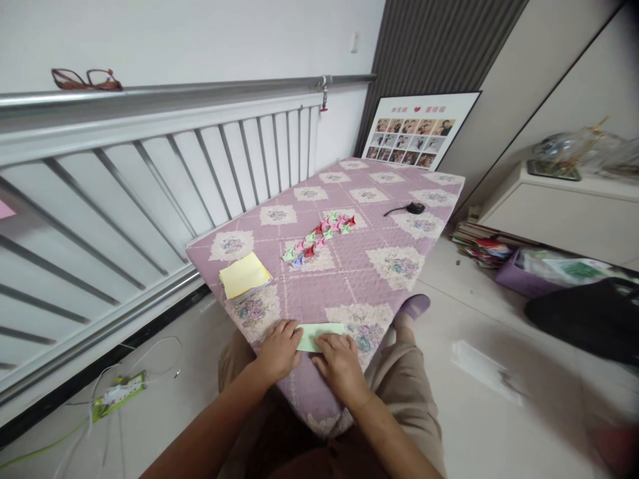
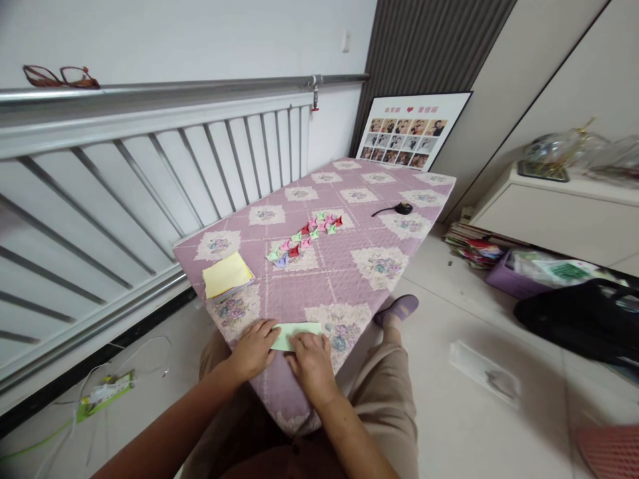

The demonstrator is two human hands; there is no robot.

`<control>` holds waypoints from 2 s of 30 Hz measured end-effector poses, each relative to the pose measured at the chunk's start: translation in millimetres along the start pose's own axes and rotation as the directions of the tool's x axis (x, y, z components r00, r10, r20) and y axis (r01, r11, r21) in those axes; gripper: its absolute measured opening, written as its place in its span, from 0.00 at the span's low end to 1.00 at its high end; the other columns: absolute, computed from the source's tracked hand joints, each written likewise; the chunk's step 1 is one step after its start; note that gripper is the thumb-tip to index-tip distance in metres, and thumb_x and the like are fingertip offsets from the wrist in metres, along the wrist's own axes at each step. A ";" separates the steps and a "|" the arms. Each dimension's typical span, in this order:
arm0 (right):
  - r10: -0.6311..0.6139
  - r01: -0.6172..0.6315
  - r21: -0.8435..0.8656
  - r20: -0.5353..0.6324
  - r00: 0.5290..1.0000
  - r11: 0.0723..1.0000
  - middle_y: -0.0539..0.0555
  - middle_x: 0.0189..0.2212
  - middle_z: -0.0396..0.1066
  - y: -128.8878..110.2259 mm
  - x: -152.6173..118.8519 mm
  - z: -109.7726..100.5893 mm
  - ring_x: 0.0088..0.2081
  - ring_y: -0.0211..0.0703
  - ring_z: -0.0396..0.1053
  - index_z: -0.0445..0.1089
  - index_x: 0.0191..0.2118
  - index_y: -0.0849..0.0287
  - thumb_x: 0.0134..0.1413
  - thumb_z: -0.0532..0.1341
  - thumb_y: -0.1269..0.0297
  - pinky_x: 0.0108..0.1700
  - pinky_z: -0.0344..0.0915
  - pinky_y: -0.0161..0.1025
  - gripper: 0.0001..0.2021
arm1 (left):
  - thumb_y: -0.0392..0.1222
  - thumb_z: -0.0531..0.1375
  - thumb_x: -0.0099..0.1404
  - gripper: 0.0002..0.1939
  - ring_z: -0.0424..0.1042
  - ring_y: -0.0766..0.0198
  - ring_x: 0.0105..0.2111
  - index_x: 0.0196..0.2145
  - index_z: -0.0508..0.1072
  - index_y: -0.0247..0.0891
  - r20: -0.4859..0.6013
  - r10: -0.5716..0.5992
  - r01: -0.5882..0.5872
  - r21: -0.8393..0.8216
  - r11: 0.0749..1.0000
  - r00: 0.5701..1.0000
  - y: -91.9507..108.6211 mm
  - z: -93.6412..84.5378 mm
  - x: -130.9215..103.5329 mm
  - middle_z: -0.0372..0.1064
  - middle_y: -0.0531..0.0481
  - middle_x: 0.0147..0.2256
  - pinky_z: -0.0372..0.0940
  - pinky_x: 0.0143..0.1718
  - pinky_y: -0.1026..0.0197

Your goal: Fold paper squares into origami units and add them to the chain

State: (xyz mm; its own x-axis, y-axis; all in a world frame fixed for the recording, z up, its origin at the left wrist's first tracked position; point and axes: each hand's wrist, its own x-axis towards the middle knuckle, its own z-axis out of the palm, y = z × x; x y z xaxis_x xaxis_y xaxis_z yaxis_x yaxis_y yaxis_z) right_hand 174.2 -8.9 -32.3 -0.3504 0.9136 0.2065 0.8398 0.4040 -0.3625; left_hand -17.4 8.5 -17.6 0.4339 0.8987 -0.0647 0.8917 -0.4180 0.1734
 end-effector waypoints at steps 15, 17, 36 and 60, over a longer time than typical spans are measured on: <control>-0.002 0.003 0.014 -0.103 0.995 1.000 0.55 0.42 0.71 3.9 -30.1 13.3 0.46 0.45 0.65 0.71 0.35 0.57 0.58 0.58 0.69 0.51 0.55 0.42 0.04 | 0.40 0.58 0.65 0.04 0.63 0.60 0.44 0.36 0.74 0.44 -0.224 -0.222 0.175 -0.211 0.962 0.949 35.8 29.0 -38.2 0.69 0.52 0.40 0.53 0.47 0.55; 0.022 -0.022 -0.003 -0.120 0.993 1.000 0.55 0.41 0.70 2.3 -30.8 12.8 0.46 0.45 0.64 0.70 0.34 0.57 0.58 0.58 0.66 0.50 0.55 0.41 0.05 | 0.40 0.59 0.64 0.03 0.63 0.60 0.44 0.34 0.74 0.44 -0.227 -0.313 0.262 -0.230 0.937 0.922 34.6 28.2 -38.0 0.69 0.52 0.39 0.53 0.47 0.56; 0.162 -0.181 -0.171 -0.118 0.980 0.969 0.56 0.35 0.69 -3.6 -13.2 3.9 0.42 0.48 0.63 0.70 0.30 0.58 0.59 0.57 0.55 0.39 0.52 0.41 0.13 | 0.48 0.57 0.65 0.11 0.64 0.56 0.43 0.31 0.72 0.39 -0.205 -0.483 0.468 -0.119 0.876 0.852 33.5 27.1 -24.7 0.69 0.47 0.38 0.54 0.43 0.55; -0.151 0.154 -0.005 0.165 0.975 0.988 0.60 0.63 0.54 -4.5 -51.7 13.9 0.64 0.53 0.51 0.55 0.64 0.55 0.56 0.58 0.55 0.61 0.45 0.56 0.30 | 0.39 0.50 0.70 0.19 0.56 0.57 0.56 0.57 0.64 0.46 -0.073 -0.039 0.037 -0.037 0.999 0.997 29.3 39.4 -45.2 0.61 0.51 0.59 0.53 0.56 0.52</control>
State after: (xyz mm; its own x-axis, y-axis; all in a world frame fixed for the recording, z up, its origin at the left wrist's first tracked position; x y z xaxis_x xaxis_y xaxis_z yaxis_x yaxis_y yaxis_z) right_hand 182.8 -57.3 -54.0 -0.5370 0.8368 0.1063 0.7777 0.5400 -0.3219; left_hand -5.8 -49.6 -48.4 0.3880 0.9217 0.0008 0.9017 -0.3798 0.2067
